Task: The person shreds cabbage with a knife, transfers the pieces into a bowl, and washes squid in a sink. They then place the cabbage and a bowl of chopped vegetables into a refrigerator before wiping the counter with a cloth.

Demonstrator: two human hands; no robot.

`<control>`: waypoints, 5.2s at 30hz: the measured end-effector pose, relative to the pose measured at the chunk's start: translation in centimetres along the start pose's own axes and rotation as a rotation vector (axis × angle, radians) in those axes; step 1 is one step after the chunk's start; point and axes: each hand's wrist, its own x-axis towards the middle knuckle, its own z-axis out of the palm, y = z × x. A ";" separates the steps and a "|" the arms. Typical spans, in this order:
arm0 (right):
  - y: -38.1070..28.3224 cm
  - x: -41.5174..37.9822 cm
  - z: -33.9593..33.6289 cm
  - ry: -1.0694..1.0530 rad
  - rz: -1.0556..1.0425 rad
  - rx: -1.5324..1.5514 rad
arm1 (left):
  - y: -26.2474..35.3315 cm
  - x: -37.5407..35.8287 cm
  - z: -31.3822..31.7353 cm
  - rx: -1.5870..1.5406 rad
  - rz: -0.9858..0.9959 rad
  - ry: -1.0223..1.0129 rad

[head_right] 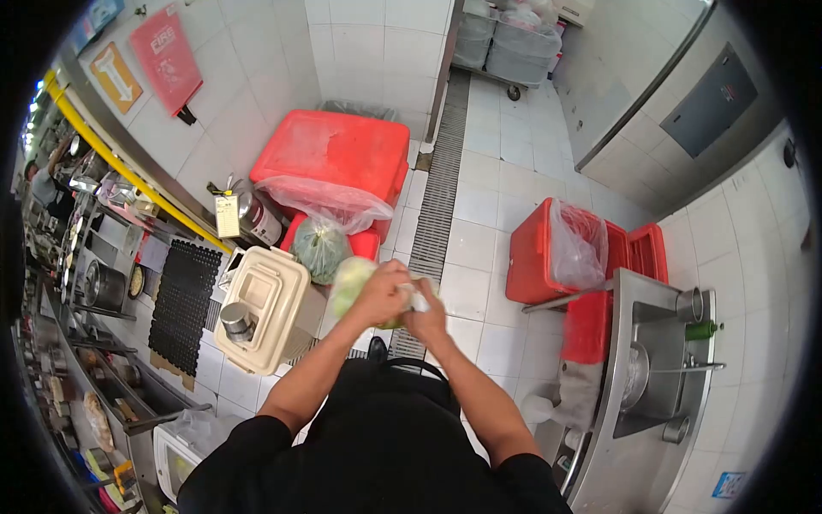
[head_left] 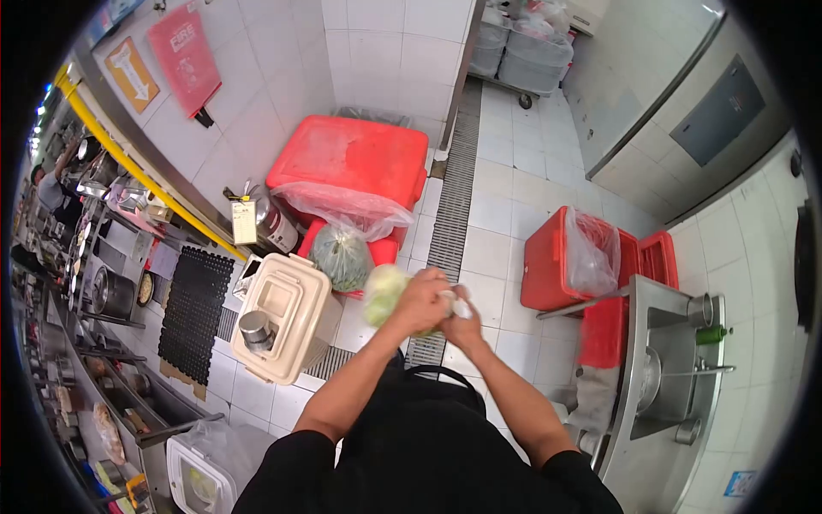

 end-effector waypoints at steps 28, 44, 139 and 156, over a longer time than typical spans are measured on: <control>19.9 24.9 -17.0 0.017 0.351 -0.264 | -63.1 16.6 0.1 -0.402 -1.365 1.156; 16.5 35.7 -10.3 -0.181 0.470 -0.279 | -55.8 21.8 -5.6 -1.207 -1.158 1.393; 27.6 -17.8 -22.3 1.134 0.985 1.094 | -3.4 29.5 42.1 -0.541 -0.727 -0.753; 38.3 -25.4 -56.1 2.063 0.469 1.243 | 33.2 19.0 89.9 -1.290 -1.266 -1.382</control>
